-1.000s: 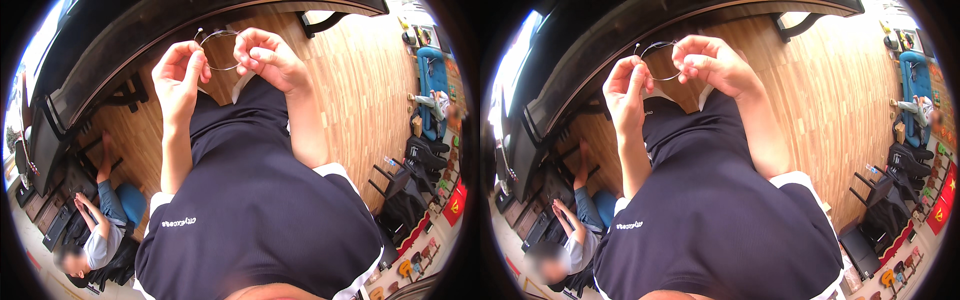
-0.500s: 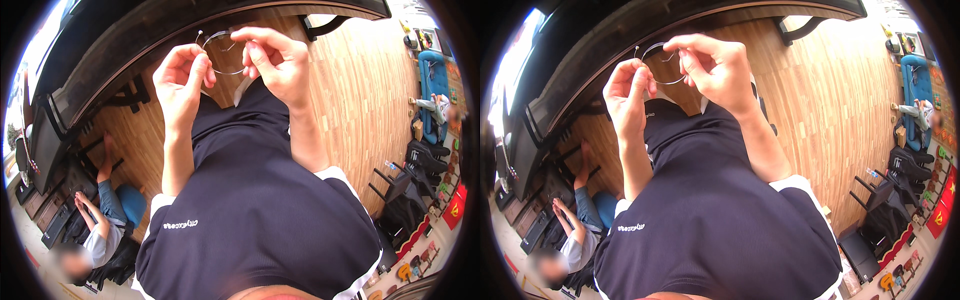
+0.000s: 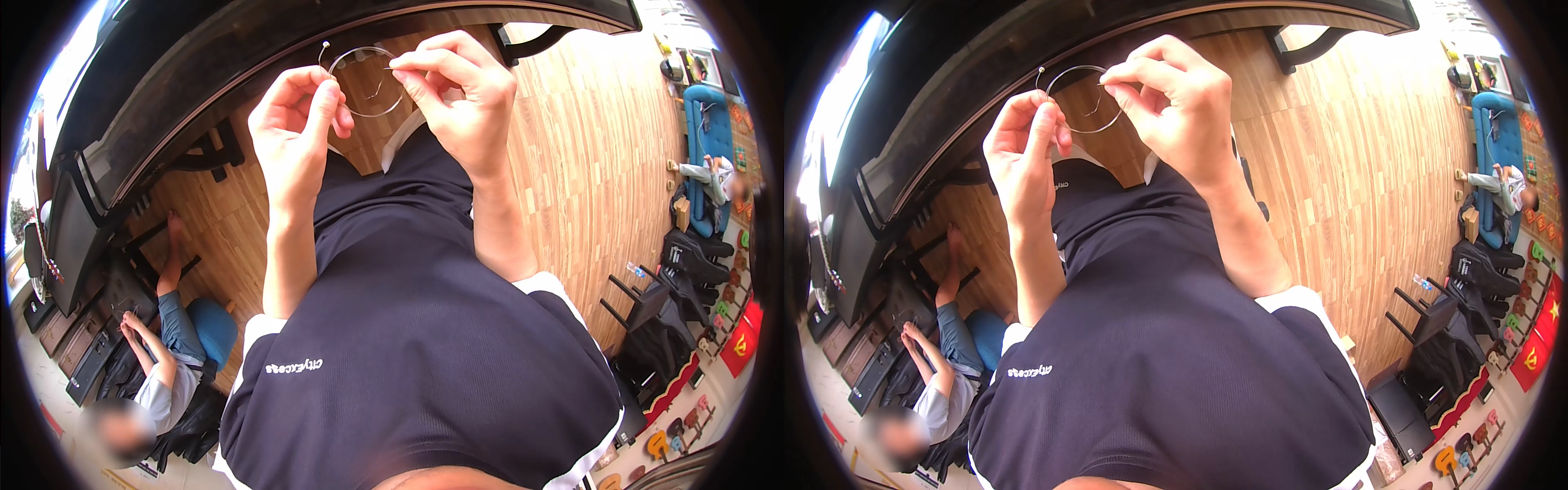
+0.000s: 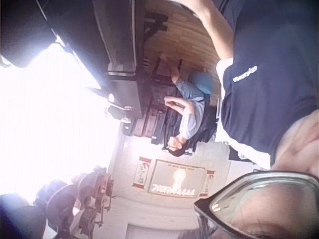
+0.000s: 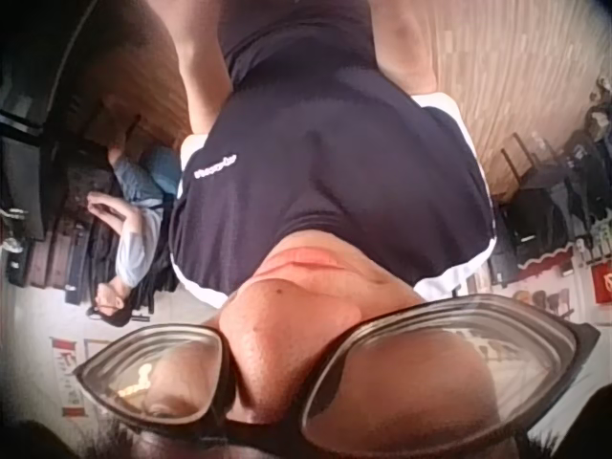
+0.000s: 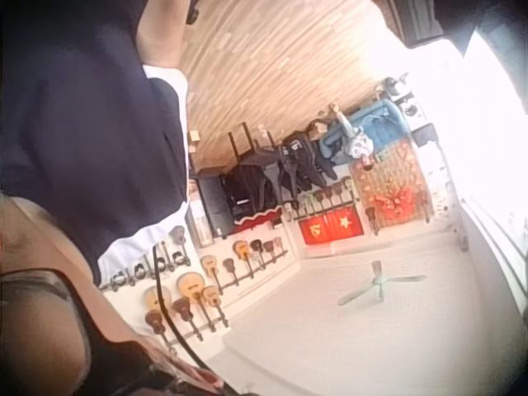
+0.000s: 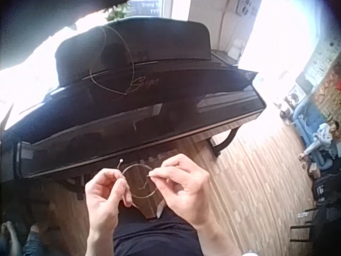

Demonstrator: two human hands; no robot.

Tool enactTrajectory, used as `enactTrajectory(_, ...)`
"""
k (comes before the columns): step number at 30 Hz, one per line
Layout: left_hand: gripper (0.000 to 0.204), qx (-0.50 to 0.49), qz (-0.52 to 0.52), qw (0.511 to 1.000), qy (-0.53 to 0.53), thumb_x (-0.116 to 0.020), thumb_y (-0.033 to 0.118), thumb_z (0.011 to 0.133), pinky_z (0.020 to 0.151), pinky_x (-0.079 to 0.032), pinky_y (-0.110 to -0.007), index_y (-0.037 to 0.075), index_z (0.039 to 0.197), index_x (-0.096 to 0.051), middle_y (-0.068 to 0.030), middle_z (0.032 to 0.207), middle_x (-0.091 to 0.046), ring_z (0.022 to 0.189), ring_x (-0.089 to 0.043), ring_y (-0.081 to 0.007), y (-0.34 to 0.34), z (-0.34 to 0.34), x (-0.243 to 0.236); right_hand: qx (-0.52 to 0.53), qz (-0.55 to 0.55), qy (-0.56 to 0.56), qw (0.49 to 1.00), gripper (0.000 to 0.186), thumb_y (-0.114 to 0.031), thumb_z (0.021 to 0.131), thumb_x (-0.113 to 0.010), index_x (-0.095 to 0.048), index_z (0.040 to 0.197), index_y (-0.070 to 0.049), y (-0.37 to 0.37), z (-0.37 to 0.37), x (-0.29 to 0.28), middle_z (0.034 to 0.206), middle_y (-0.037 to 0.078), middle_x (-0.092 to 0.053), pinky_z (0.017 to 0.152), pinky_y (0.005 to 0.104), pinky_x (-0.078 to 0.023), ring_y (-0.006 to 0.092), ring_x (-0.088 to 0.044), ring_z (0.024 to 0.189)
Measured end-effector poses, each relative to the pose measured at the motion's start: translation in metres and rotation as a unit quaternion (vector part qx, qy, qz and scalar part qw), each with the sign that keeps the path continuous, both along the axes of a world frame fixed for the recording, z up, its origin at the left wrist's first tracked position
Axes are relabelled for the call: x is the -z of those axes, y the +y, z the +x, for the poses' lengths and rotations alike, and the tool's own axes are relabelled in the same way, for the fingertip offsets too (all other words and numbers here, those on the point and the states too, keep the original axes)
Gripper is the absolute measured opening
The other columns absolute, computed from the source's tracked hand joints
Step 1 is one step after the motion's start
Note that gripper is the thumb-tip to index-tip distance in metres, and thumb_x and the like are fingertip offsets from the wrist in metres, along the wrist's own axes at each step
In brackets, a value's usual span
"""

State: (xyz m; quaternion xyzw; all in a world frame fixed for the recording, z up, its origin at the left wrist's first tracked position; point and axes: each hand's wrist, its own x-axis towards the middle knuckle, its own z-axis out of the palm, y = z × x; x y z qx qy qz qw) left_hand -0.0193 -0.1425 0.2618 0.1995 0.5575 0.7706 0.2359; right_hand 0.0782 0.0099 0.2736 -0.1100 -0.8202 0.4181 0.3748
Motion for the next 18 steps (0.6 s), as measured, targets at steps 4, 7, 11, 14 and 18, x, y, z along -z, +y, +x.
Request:
enactTrajectory(4,0.003,0.0,0.001,1.0,-0.02,-0.061,0.0,0.094,0.055,-0.048,-0.022,-0.002,0.096,-0.062,-0.0049,0.079,-0.062,0.061,-0.059,-0.0093,-0.001,-0.001,0.002,-0.054,-0.107,0.031,0.992,0.009,0.005,0.082,-0.071,-0.07,0.086,-0.002,-0.001,0.0,0.004,0.084,0.005,-0.066,0.054,0.0204,-0.05,0.0095,-0.065,0.063)
enactTrajectory(7,0.003,0.002,0.019,0.999,-0.045,-0.061,0.0,0.094,0.055,-0.049,-0.022,-0.002,0.095,-0.062,-0.0053,0.08,-0.063,0.061,-0.06,-0.0096,-0.002,-0.003,0.005,-0.107,-0.261,0.07,0.957,0.007,0.005,0.086,-0.068,-0.068,0.092,0.001,-0.002,0.001,0.007,0.083,0.007,-0.067,0.057,0.0228,-0.052,0.0128,-0.066,0.066)
enactTrajectory(11,0.004,-0.002,0.04,0.998,-0.048,-0.06,0.001,0.095,0.057,-0.047,-0.022,0.0,0.098,-0.062,-0.0065,0.083,-0.063,0.063,-0.058,-0.011,-0.002,-0.006,0.008,-0.14,-0.31,0.138,0.93,0.007,-0.002,0.096,-0.059,-0.062,0.102,0.0,0.005,0.002,0.014,0.087,0.011,-0.067,0.06,0.0257,-0.054,0.0151,-0.065,0.07)
enactTrajectory(14,0.006,0.003,0.049,0.999,-0.016,-0.059,0.004,0.096,0.059,-0.045,-0.023,0.002,0.102,-0.061,-0.0076,0.089,-0.062,0.066,-0.056,-0.0127,-0.002,-0.007,0.009,-0.121,-0.404,0.134,0.897,0.008,-0.005,0.097,-0.058,-0.062,0.103,-0.001,0.004,0.002,0.014,0.085,0.011,-0.067,0.059,0.0262,-0.053,0.016,-0.065,0.068)
enactTrajectory(18,0.006,0.014,0.069,0.997,0.038,-0.059,0.002,0.096,0.06,-0.046,-0.024,0.001,0.102,-0.061,-0.009,0.091,-0.061,0.067,-0.056,-0.0135,-0.002,-0.005,0.011,-0.083,-0.481,0.083,0.869,0.011,-0.007,0.093,-0.065,-0.069,0.098,0.002,0.004,0.004,0.012,0.074,0.01,-0.068,0.052,0.0247,-0.052,0.0137,-0.065,0.059)
